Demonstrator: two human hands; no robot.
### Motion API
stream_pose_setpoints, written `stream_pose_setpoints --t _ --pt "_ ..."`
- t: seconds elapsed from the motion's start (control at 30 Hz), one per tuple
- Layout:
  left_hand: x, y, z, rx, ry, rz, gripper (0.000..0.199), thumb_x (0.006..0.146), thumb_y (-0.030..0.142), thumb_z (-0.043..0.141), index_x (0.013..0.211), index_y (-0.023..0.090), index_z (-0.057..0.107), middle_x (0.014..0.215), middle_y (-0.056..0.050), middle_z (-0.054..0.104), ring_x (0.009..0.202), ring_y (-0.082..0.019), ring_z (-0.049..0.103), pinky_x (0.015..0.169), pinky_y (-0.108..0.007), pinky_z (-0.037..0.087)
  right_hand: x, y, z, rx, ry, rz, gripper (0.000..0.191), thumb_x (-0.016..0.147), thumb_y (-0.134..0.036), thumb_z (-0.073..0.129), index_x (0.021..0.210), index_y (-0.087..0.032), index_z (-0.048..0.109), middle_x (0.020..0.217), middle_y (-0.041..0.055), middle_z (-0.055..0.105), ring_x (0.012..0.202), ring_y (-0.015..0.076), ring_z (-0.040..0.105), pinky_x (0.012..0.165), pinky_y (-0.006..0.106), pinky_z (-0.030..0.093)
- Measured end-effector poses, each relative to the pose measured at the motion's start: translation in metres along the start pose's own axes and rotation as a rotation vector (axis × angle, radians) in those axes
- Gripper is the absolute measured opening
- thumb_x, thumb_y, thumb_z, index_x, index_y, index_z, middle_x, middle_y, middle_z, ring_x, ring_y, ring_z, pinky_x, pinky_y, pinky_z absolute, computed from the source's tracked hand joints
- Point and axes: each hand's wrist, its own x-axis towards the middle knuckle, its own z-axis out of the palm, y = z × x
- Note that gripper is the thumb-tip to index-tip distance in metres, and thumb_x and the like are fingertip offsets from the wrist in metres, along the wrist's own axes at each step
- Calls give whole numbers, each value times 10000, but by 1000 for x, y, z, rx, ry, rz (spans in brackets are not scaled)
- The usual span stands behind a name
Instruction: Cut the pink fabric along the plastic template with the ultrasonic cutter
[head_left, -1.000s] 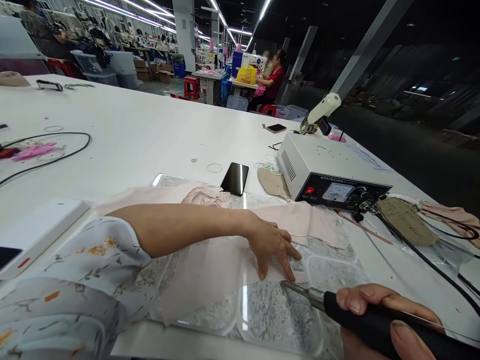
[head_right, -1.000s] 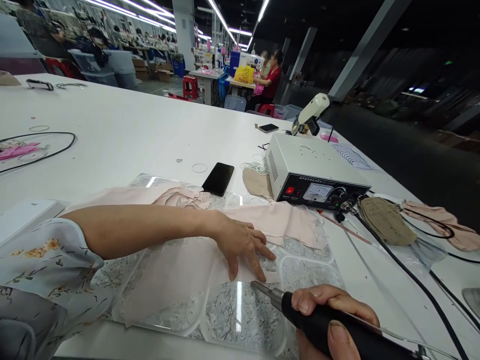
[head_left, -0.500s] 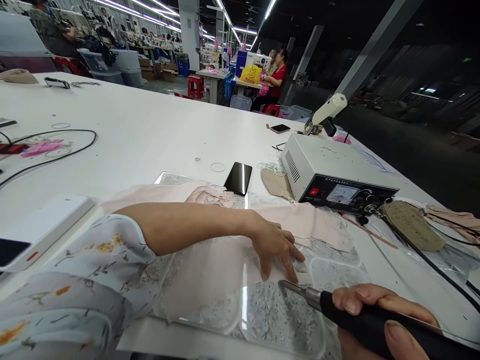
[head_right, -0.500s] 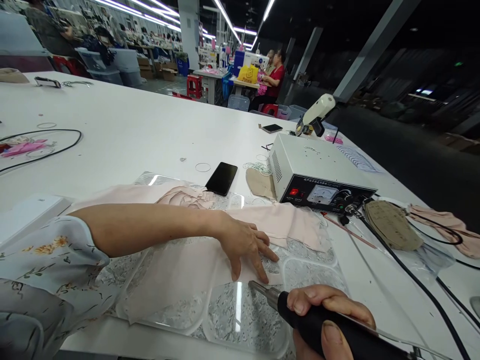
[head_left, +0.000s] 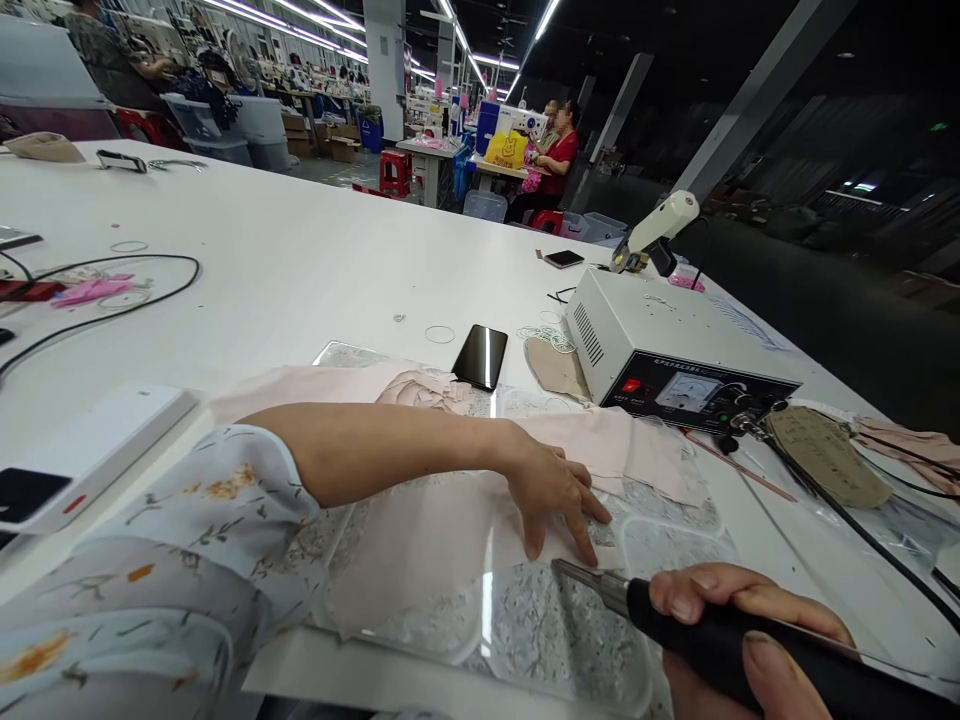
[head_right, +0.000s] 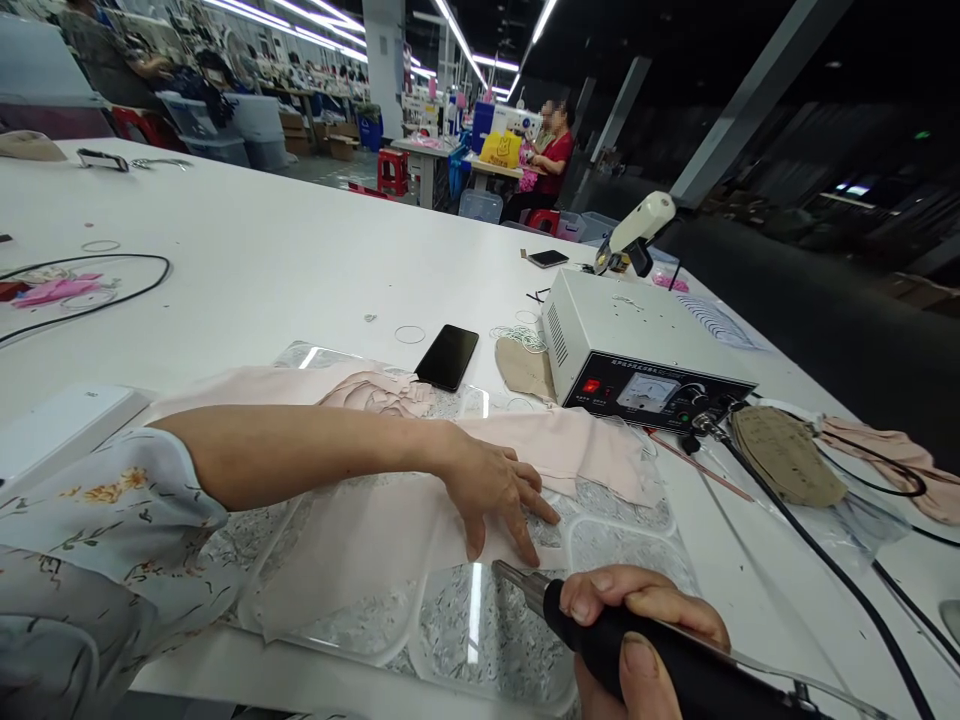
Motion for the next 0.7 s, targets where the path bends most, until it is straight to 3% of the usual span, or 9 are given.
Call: stream_pose_setpoints --t 0.2,0.33,0.5,0.6,0.7 --pt "1 -3 1 68 -25 56 441 499 333 907 884 485 757 1188 108 653 1251 -322 488 994 -446 386 -3 0 10 32 1 31 92 753 -243 624 818 -210 567 718 -11 568 549 126 534 502 322 522" --pt "1 0 0 87 -97 18 436 550 334 887 939 479 753 1252 103 628 1311 -322 434 1038 -458 350 -4 0 12 -10 -26 20 79 761 -243 633 798 -212 571 728 -13 581 550 122 543 529 331 529" --pt "1 5 -1 111 -103 -23 435 555 318 904 931 476 752 1266 118 621 1331 -306 433 1069 -442 336 -2 -1 14 -5 -28 4 69 750 -232 621 793 -204 576 718 -4 589 549 129 551 520 339 534" --pt "-4 8 1 215 -42 43 468 624 376 879 1065 425 729 1368 60 561 1324 -308 443 1030 -434 388 -1 -7 8 15 38 6 83 725 -255 612 779 -201 581 694 -6 560 532 125 519 486 322 504" --pt "-19 20 10 362 96 58 427 728 409 825 1125 299 714 1240 -46 626 1170 -258 560 930 -341 465 2 -9 -5 22 141 17 99 708 -273 604 774 -206 574 700 -9 530 533 128 502 476 321 472"
